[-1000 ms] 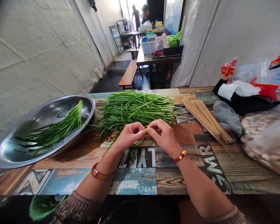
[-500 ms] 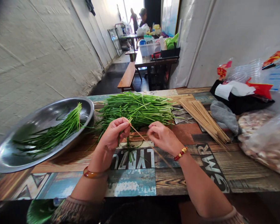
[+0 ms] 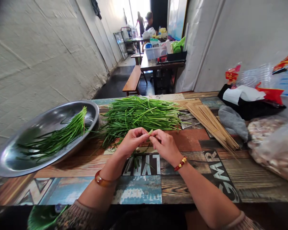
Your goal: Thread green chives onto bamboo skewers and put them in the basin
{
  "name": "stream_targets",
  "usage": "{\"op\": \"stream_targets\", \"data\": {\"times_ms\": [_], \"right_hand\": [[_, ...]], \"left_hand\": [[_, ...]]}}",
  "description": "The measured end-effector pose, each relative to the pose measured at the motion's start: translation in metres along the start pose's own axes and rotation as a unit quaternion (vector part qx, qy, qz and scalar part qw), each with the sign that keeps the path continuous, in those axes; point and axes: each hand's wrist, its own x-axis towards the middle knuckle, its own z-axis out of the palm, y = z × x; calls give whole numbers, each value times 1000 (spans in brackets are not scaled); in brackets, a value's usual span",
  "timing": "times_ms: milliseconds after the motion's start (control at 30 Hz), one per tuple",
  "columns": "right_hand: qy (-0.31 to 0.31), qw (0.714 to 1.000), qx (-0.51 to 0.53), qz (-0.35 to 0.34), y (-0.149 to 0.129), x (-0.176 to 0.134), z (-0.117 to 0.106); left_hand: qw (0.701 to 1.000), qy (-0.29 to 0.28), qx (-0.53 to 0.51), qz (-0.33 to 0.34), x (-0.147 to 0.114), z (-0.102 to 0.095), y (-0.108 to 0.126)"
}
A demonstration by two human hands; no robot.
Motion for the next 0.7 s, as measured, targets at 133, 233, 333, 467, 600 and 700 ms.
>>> {"op": "stream_targets", "data": {"times_ms": [133, 233, 333, 467, 600, 700], "right_hand": [[21, 997, 63, 28, 4, 1, 6], [10, 990, 132, 47, 5, 2, 8], [11, 983, 176, 56, 4, 3, 6], [34, 980, 186, 61, 5, 5, 0], [36, 988, 144, 30, 12, 7, -1], [38, 991, 128, 24, 17, 10, 1]], "left_hand": [[1000, 12, -6, 13, 2, 3, -4], [1000, -10, -5, 9, 2, 1, -6], [1000, 9, 9, 28, 4, -4, -5], [983, 146, 59, 95, 12, -14, 0], [942, 194, 207, 177, 24, -20, 12], [886, 215, 339, 232, 34, -19, 23]]}}
